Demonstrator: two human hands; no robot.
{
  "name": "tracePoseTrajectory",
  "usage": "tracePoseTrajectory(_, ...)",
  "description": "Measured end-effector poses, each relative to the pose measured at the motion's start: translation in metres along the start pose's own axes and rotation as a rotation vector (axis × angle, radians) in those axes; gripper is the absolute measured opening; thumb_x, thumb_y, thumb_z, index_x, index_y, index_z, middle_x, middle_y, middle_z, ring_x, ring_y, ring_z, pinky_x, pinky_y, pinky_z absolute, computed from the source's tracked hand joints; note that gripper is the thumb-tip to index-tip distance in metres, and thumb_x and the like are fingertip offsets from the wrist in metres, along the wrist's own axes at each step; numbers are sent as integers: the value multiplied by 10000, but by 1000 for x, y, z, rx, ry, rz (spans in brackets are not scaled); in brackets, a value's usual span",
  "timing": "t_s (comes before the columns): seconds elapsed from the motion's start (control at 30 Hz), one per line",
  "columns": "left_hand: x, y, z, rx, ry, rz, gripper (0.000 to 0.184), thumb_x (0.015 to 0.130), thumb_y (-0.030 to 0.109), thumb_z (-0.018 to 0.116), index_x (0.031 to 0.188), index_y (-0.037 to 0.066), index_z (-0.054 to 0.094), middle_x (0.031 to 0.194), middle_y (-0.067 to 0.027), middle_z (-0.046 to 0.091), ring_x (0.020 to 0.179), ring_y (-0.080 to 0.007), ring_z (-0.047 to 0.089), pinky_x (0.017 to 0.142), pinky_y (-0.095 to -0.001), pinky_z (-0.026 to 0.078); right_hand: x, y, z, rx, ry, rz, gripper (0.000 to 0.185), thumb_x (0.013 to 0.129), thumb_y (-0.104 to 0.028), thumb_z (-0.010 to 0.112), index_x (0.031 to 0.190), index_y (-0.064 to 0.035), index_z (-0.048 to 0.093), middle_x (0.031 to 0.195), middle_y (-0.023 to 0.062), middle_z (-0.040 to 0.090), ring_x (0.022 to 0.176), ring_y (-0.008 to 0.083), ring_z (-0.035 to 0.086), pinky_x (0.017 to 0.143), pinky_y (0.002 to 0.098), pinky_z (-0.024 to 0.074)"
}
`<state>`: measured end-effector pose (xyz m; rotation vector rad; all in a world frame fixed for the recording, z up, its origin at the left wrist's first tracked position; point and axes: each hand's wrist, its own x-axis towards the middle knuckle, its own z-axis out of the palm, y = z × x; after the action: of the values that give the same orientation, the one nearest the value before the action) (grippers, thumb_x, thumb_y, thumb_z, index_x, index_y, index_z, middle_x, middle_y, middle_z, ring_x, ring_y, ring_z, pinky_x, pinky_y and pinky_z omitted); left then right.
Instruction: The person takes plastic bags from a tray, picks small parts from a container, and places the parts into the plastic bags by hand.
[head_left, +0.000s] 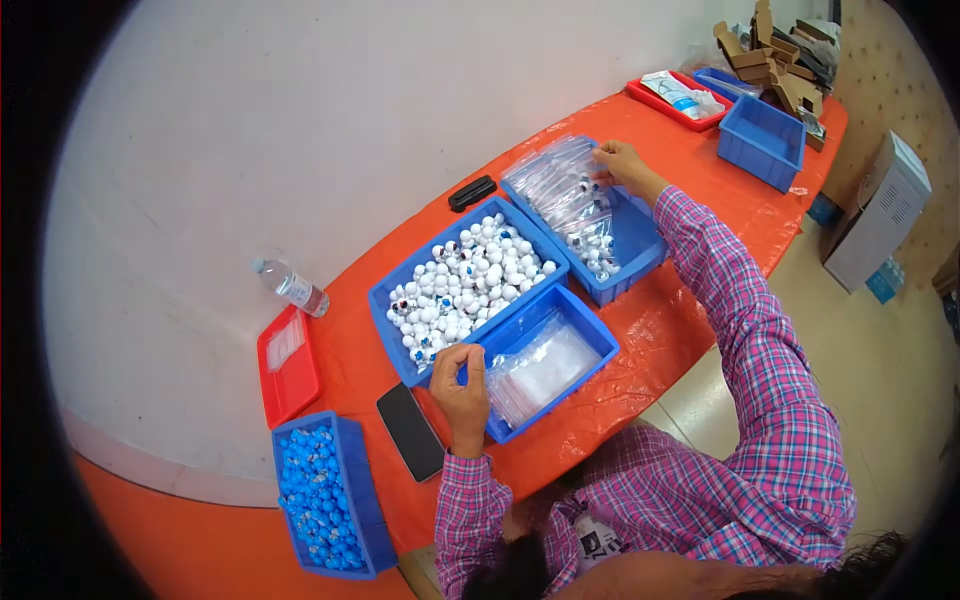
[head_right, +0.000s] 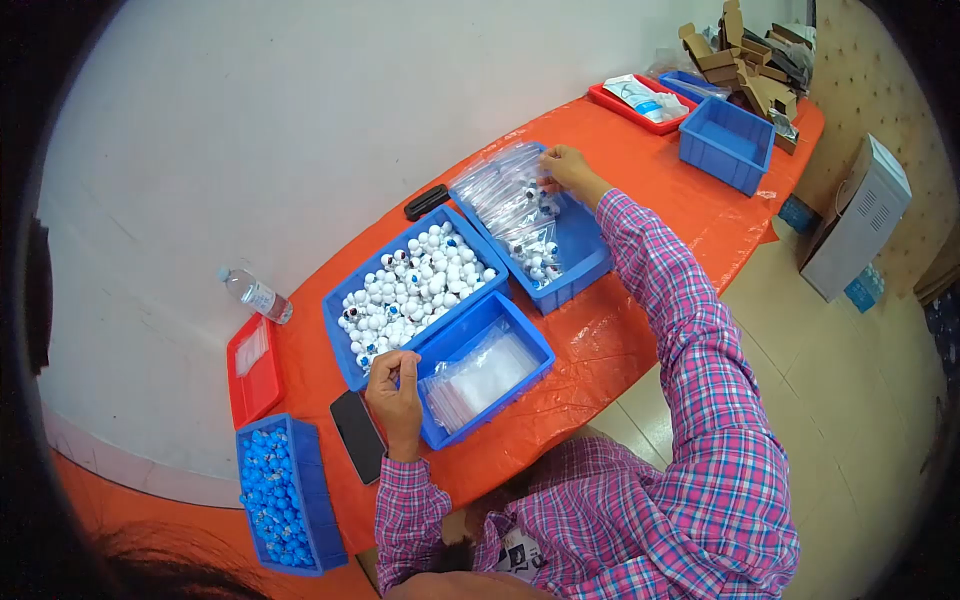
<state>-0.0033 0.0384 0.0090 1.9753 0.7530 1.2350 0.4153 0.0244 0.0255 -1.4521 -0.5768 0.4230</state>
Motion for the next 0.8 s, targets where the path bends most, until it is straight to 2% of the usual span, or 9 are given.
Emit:
tracePoseTrajectory(0.13, -1, -1, 0, -9, 10, -2, 65, 853, 78, 653, 868, 19, 631, 886, -82, 626, 802, -200, 578, 764, -298, 477, -3, 1, -1, 14, 4, -51, 188, 891, -161, 564, 1011, -27, 622, 761, 95, 656, 660, 165, 609, 566, 260, 485)
tracePoseTrajectory(0.27, 0, 1, 1, -19, 0, 25, 64, 850, 73, 656, 869, 18, 630, 880, -80, 623, 797, -194, 574, 758, -295, 475, -11, -4, -27, -744, -347, -329, 172, 829, -141, 588, 916, -27, 685, 729, 83, 663, 667, 206, 598, 611, 316, 486)
tracePoseTrajectory(0.33, -1, -1, 2, -29, -2, 29, 63, 848, 70, 657, 869, 18, 629, 879, -78, 622, 790, -190, 572, 746, -291, 475, -16, -7, -19, -1185, -719, -285, 175, 832, -83, 581, 935, -33, 714, 833, 94, 691, 705, 210, 576, 663, 328, 487)
tracePoseTrajectory(0.43, -1, -3, 1, -49, -6, 44, 60, 843, 60, 661, 870, 17, 628, 875, -75, 620, 770, -179, 566, 711, -279, 474, -4, 22, -7, -1286, -819, -257, 191, 835, -80, 578, 970, -35, 705, 881, 91, 705, 711, 245, 579, 706, 338, 486)
tracePoseTrajectory(0.6, 0, 5, 2, -88, -15, -14, 52, 839, 45, 660, 869, 15, 630, 868, -72, 618, 732, -163, 556, 658, -260, 466, -11, 18, -20, -1096, -731, -360, 190, 839, -77, 579, 977, -33, 702, 927, 95, 707, 708, 262, 574, 728, 348, 481)
tracePoseTrajectory(0.67, 0, 0, 4, -50, -17, 30, 40, 839, 38, 655, 865, 15, 636, 863, -68, 620, 702, -156, 548, 622, -248, 456, -24, -4, -24, -1171, -496, -430, 158, 848, -95, 604, 958, -32, 699, 927, 82, 698, 699, 235, 578, 704, 332, 481)
tracePoseTrajectory(0.7, -2, 0, 4, -31, -7, -4, 40, 839, 38, 655, 865, 15, 636, 863, -68, 620, 702, -156, 548, 622, -248, 456, -40, -19, -19, -1163, -538, -422, 158, 848, -95, 604, 958, -32, 699, 927, 82, 698, 699, 235, 578, 704, 332, 481)
tracePoseTrajectory(0.77, -1, -1, 8, -46, -25, 32, 34, 838, 40, 654, 863, 19, 642, 864, -62, 623, 697, -154, 545, 626, -251, 454, -74, -50, -4, -712, -354, -550, 130, 855, -109, 618, 936, -35, 687, 897, 70, 682, 687, 195, 580, 680, 307, 479)
tracePoseTrajectory(0.8, -2, -2, 9, -49, -22, -1, 31, 827, 32, 656, 853, 20, 645, 866, -65, 629, 697, -159, 549, 624, -254, 456, -97, -65, 6, -643, -489, -529, 116, 848, -109, 633, 923, -35, 681, 872, 65, 672, 680, 177, 577, 669, 296, 475)
